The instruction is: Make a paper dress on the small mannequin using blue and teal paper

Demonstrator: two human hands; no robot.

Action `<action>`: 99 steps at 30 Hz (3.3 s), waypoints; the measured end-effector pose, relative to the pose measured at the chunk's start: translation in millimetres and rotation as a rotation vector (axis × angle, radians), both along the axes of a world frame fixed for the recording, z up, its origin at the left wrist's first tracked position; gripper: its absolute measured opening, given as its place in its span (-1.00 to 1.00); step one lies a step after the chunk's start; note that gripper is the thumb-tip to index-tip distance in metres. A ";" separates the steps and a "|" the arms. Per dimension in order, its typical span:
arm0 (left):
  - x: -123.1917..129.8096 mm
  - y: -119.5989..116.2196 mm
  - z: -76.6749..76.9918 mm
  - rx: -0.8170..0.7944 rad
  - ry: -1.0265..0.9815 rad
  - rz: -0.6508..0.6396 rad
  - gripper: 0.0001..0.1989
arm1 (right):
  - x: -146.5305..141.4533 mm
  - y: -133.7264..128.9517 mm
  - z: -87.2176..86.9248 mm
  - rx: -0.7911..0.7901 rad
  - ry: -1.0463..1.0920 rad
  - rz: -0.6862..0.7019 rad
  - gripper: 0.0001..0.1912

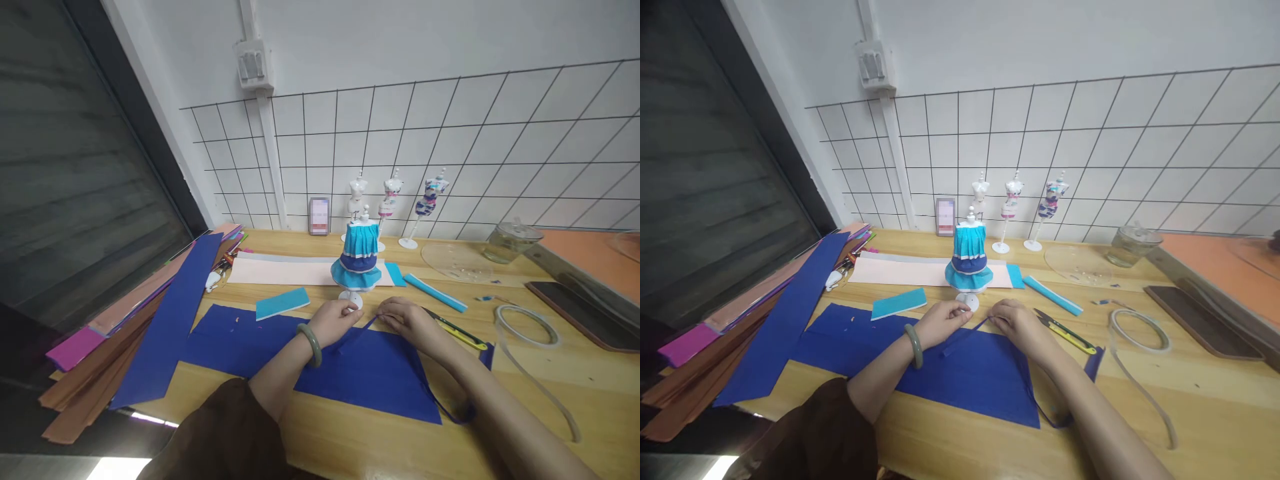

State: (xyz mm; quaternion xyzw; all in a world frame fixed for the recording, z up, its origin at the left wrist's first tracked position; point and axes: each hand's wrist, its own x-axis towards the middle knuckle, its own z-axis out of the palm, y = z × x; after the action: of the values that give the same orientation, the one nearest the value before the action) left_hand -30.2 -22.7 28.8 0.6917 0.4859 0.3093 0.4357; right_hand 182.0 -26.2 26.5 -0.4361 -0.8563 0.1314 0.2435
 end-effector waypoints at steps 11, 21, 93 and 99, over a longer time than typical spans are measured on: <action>7.7 -13.3 9.7 -0.680 -0.505 -0.243 -0.66 | -3.0 -22.0 7.7 0.138 0.093 -0.027 -0.74; 8.4 -15.6 4.3 -0.690 -0.495 -0.371 -0.70 | 29.9 -1.5 -8.6 -0.081 0.167 -0.328 -0.67; 26.6 -21.3 -7.9 -0.609 -0.693 0.003 -0.76 | -19.6 -47.2 9.9 -1.293 0.307 0.241 -0.59; 22.5 -20.0 -5.7 -0.770 -0.816 -0.118 -0.82 | -16.3 -58.1 30.3 -1.312 0.029 0.343 -0.61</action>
State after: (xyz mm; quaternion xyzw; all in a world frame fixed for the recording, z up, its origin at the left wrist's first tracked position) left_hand -7.7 -42.7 23.1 0.3330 0.3163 0.3271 0.8259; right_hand 165.7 -84.4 56.8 -0.3498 -0.6531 0.6664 -0.0842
